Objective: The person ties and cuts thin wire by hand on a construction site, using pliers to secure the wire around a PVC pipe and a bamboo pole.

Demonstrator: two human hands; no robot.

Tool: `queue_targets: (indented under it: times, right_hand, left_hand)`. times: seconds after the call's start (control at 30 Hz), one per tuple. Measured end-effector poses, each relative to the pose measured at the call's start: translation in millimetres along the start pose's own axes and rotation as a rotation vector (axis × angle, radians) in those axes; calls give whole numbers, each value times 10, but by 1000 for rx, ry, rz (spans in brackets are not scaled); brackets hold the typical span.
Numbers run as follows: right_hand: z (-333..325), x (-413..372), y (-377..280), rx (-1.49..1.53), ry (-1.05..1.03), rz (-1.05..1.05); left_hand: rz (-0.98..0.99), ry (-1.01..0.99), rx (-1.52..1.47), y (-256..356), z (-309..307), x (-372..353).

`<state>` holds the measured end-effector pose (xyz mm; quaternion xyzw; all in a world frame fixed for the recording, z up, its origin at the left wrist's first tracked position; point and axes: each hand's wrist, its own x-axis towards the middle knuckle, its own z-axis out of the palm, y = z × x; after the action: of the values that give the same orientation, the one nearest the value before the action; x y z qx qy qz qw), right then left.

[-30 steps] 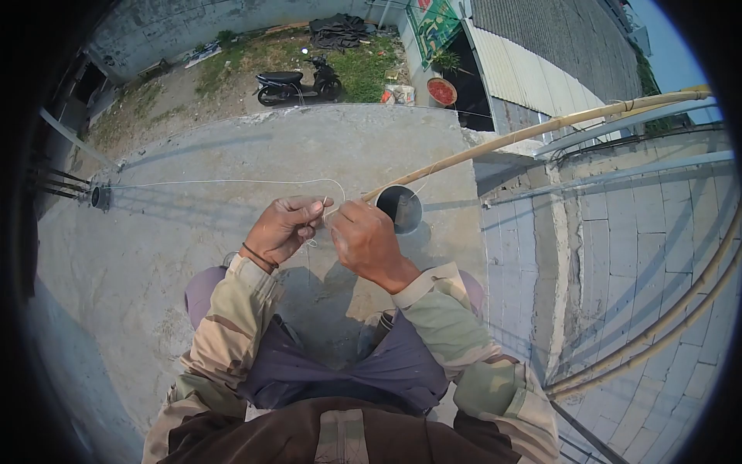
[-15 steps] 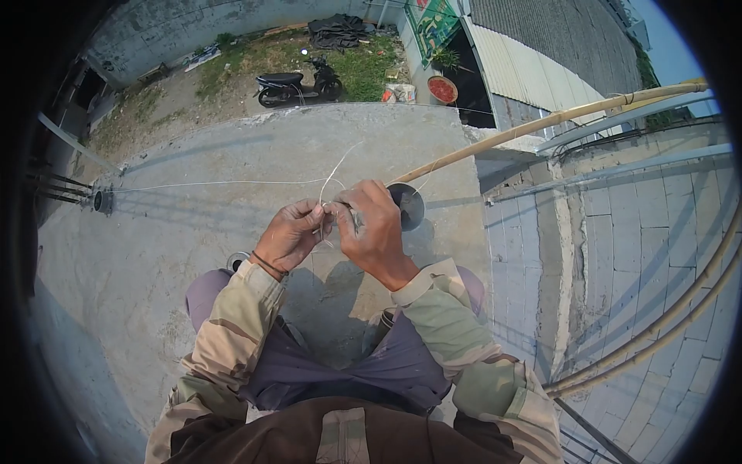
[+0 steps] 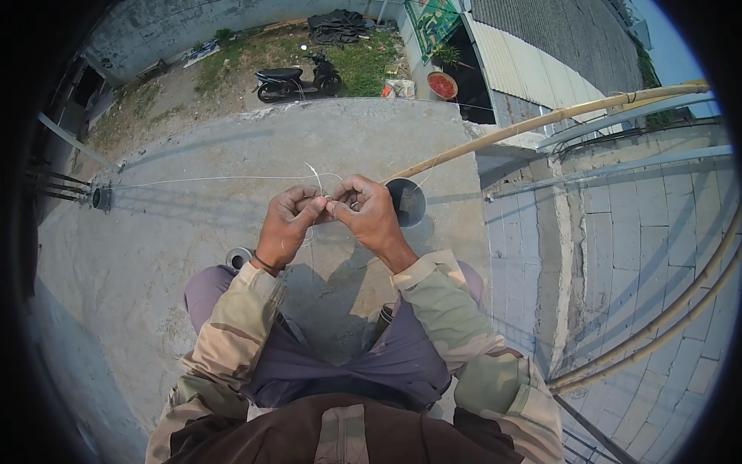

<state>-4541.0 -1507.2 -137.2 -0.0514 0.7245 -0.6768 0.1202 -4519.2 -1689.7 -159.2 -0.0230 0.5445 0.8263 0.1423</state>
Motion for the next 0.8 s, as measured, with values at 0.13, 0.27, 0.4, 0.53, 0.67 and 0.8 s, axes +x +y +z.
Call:
queue_targets:
  times: [0.13,0.27,0.4,0.53,0.67,0.8]
  right_hand:
    - [-16,36,94,-42,-26,-22]
    - [52,29,12,-125,60,-36]
    - [110,12,-64,-236,57,-158]
    - [59,39,27,-292,87,-150]
    - [111,66,65,-304,135,-148]
    - [185,55,8,-339,144,-177]
  left_hand:
    - [94,51,156,-48,27,5]
    - [50,73,44,-53,-2,35]
    - [123,95,179,-152,-86,57]
    - [24,156,-3,-80,-1,18]
    - [66,193,13,-140,17,38]
    - [147,252,115,-156,36,45]
